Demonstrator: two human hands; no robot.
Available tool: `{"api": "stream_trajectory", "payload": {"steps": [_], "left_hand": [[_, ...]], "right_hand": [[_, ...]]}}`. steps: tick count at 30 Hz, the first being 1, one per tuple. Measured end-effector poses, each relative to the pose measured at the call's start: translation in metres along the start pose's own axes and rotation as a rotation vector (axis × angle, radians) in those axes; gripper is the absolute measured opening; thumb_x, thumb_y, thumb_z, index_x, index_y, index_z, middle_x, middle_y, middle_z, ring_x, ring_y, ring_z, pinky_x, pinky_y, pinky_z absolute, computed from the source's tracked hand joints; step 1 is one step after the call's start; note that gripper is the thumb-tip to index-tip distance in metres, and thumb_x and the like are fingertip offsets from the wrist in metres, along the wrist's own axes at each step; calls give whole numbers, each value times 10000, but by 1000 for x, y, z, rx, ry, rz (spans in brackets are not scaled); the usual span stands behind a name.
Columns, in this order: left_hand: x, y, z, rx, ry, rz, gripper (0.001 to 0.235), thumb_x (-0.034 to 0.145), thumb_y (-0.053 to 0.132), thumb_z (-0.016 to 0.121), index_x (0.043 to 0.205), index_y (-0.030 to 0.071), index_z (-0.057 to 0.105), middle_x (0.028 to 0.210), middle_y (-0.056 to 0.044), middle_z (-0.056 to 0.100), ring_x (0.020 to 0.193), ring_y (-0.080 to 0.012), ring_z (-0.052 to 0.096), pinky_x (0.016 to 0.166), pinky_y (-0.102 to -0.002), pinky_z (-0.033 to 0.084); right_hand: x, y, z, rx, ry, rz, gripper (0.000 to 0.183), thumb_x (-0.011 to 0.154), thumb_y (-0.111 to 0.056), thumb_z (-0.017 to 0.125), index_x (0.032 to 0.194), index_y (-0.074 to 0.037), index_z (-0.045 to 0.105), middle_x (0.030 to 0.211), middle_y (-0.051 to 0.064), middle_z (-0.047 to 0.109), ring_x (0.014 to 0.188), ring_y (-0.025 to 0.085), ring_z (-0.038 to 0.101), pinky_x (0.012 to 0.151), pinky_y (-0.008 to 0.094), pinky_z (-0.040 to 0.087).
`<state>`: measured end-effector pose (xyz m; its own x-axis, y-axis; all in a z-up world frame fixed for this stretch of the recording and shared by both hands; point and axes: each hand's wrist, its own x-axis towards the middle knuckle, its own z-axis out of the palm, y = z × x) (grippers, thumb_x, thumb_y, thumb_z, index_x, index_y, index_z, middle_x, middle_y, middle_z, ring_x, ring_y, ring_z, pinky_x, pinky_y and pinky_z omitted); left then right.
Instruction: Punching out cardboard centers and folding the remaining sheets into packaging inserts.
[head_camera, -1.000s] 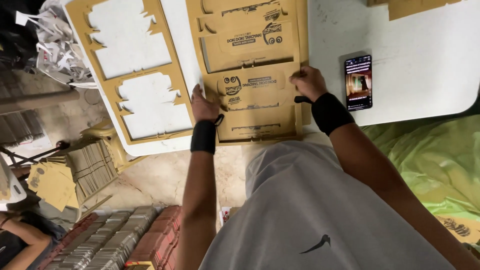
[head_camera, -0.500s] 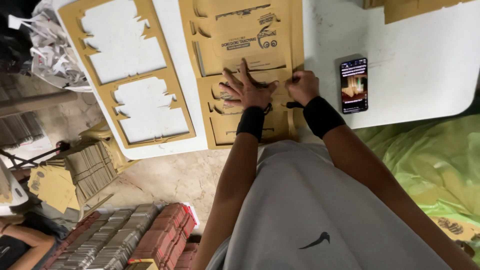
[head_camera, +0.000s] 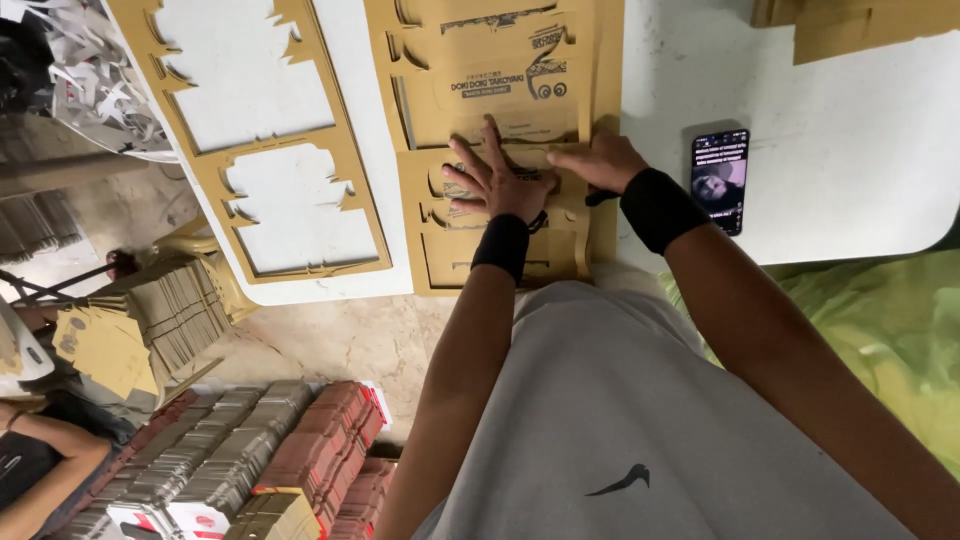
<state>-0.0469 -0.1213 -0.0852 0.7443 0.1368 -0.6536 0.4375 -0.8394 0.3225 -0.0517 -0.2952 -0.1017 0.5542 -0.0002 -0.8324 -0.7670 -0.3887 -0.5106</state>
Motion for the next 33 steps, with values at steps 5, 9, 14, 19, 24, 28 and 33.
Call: {"api": "stream_trajectory", "payload": {"steps": [5, 9, 14, 19, 24, 28, 33], "left_hand": [[-18, 14, -15, -46, -9, -37, 1424, 731, 325, 941, 1651, 384, -145, 1683, -124, -350, 1511, -476, -335, 1120, -786, -188], [-3, 6, 3, 9, 45, -59, 1438, 753, 198, 885, 1614, 403, -248, 1654, -128, -402, 1494, -479, -353, 1112, -794, -178], [6, -5, 13, -8, 52, -49, 1463, 746, 195, 909, 1620, 396, -246, 1658, -136, -395, 1502, -484, -338, 1107, -796, -169], [-10, 14, -14, -58, -45, -149, 1406, 638, -99, 676, 1596, 438, -203, 1660, -70, -436, 1545, -450, -353, 1164, -766, -159], [-10, 3, -17, -112, 23, 53, 1375, 771, 381, 920, 1658, 399, -130, 1704, -138, -319, 1517, -498, -335, 1119, -810, -157], [-20, -9, -20, -205, 11, 149, 1427, 726, 517, 943, 1657, 398, -132, 1696, -160, -315, 1511, -510, -329, 1109, -809, -169], [-43, -19, -9, -54, 10, 200, 1455, 678, 532, 966, 1668, 388, -91, 1708, -180, -259, 1543, -505, -230, 1136, -806, -139]], "right_hand": [[34, 38, 27, -305, 96, -141, 780, 1008, -634, 601, 926, 138, 681, 723, 258, 683, 679, 407, 718, 545, 492, 563], [11, 25, 38, -635, 243, -443, 699, 1067, -470, 466, 601, 24, 633, 557, 242, 600, 601, 446, 658, 557, 514, 542], [-11, 14, 34, -724, 207, -646, 636, 1059, -425, 457, 554, -62, 589, 524, 175, 596, 520, 356, 627, 540, 437, 535], [-11, 36, 28, -623, 248, -529, 701, 1028, -599, 558, 633, -20, 535, 548, 181, 531, 547, 420, 580, 530, 529, 397], [-50, 11, 17, -33, 159, -154, 493, 979, -446, 711, 1211, -46, 540, 1112, 242, 675, 1012, 423, 692, 757, 532, 585], [-48, 55, 37, 132, 166, -12, 659, 855, -328, 714, 1410, -84, 458, 1314, 260, 603, 1177, 441, 633, 916, 561, 578], [-30, 86, 54, 57, 326, -35, 389, 891, -252, 644, 1239, -92, 711, 1093, 178, 720, 1015, 402, 707, 789, 495, 601]]}}
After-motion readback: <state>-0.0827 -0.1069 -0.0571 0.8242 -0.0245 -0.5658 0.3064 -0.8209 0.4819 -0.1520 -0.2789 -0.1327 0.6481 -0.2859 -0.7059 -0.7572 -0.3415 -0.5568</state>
